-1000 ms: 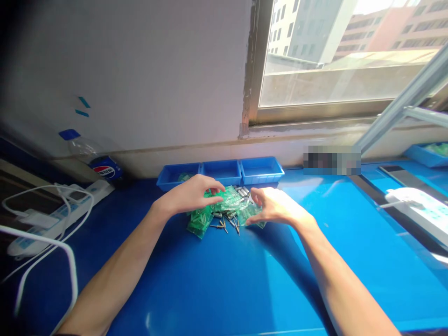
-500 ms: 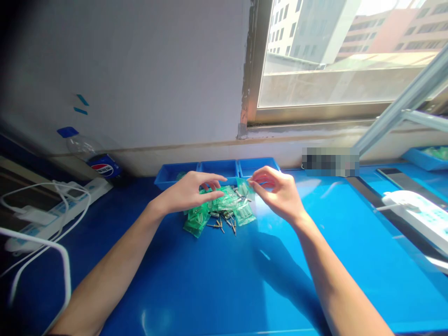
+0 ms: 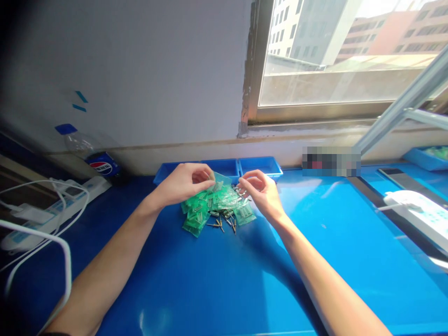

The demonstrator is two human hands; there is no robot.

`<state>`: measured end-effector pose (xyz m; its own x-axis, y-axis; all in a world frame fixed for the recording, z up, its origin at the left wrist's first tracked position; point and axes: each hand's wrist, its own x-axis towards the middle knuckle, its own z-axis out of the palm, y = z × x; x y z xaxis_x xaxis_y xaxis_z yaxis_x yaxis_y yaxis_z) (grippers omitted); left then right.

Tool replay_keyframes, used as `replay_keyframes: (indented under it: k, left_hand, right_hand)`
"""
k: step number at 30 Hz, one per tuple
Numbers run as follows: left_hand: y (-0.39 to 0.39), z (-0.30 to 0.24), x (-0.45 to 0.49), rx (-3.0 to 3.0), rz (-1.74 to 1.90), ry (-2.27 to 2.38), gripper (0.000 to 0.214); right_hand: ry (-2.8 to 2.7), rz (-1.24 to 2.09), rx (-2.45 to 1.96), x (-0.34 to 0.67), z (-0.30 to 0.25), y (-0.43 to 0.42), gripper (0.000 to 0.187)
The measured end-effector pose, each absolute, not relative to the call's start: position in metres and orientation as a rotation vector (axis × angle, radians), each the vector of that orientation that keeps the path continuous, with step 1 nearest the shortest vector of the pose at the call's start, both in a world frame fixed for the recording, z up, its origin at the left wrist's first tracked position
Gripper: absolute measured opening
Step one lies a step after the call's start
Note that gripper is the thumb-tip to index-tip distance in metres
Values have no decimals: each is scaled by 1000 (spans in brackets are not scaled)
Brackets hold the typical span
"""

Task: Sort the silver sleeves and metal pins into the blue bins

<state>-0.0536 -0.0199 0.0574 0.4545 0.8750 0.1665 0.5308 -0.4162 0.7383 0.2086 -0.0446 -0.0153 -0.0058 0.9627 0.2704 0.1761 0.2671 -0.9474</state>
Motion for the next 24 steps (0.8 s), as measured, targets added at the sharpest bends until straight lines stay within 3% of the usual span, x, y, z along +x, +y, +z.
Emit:
replay_keyframes:
  k: [5, 8, 12, 18, 24]
  left_hand:
    - [-8, 65, -93, 2254, 757, 1948, 7]
    - [1, 61, -107, 2244, 736, 2120, 13]
    - [3, 52, -93, 2257, 671, 1878, 24]
    - [-16, 50, -54, 2455, 557, 1152, 29]
    - [-24, 48, -40, 2318, 606, 1001, 35]
  right_hand:
    - [-1975, 584, -1329, 233, -25, -38, 39]
    - [-2194, 438, -1451, 242, -25, -41, 47]
    - [-2250, 469, -1509, 244, -26, -43, 53]
    - [-2105, 791, -1370, 247, -25, -35, 40]
    - [-1771, 1046, -1287, 248, -6, -40, 47]
